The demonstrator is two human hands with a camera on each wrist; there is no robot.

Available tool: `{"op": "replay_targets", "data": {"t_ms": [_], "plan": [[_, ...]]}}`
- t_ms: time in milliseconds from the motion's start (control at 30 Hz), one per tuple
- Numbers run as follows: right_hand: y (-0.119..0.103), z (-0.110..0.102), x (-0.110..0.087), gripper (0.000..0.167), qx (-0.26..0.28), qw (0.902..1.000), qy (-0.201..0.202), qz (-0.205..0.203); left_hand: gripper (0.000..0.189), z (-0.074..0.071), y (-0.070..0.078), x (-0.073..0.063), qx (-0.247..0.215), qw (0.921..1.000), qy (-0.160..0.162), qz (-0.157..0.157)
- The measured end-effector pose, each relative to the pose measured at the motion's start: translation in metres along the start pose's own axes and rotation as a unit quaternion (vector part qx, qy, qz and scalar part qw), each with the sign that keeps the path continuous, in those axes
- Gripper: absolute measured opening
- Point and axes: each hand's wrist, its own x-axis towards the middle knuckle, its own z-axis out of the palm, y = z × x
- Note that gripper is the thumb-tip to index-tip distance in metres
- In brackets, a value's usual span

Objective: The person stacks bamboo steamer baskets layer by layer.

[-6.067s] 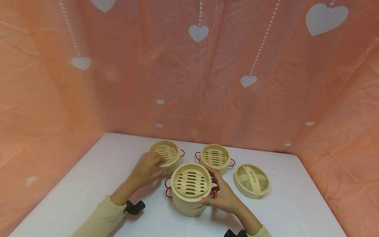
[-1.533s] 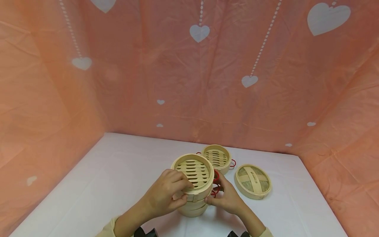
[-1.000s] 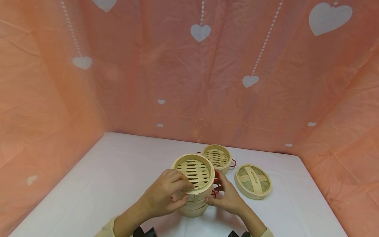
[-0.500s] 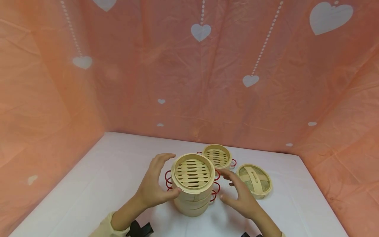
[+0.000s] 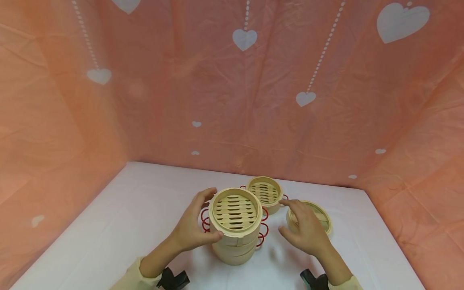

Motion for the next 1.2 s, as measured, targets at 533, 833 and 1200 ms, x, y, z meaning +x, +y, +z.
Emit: {"op": "replay_targets", "data": {"t_ms": [533, 833, 1200], "plan": [[0.008, 0.016, 0.02, 0.061, -0.043, 0.9983, -0.027, -0.026, 0.106, 0.003, -0.004, 0.003, -0.047, 0.9974, -0.035, -0.043], [0.012, 0.025, 0.03, 0.053, -0.006, 0.9992, -0.036, -0.014, 0.108, 0.004, -0.003, 0.004, -0.035, 0.9971, -0.039, -0.055], [0.021, 0.039, 0.041, 0.051, 0.044, 0.9973, -0.059, -0.006, 0.108, 0.005, -0.003, 0.003, -0.04, 0.9966, -0.04, -0.06]]}}
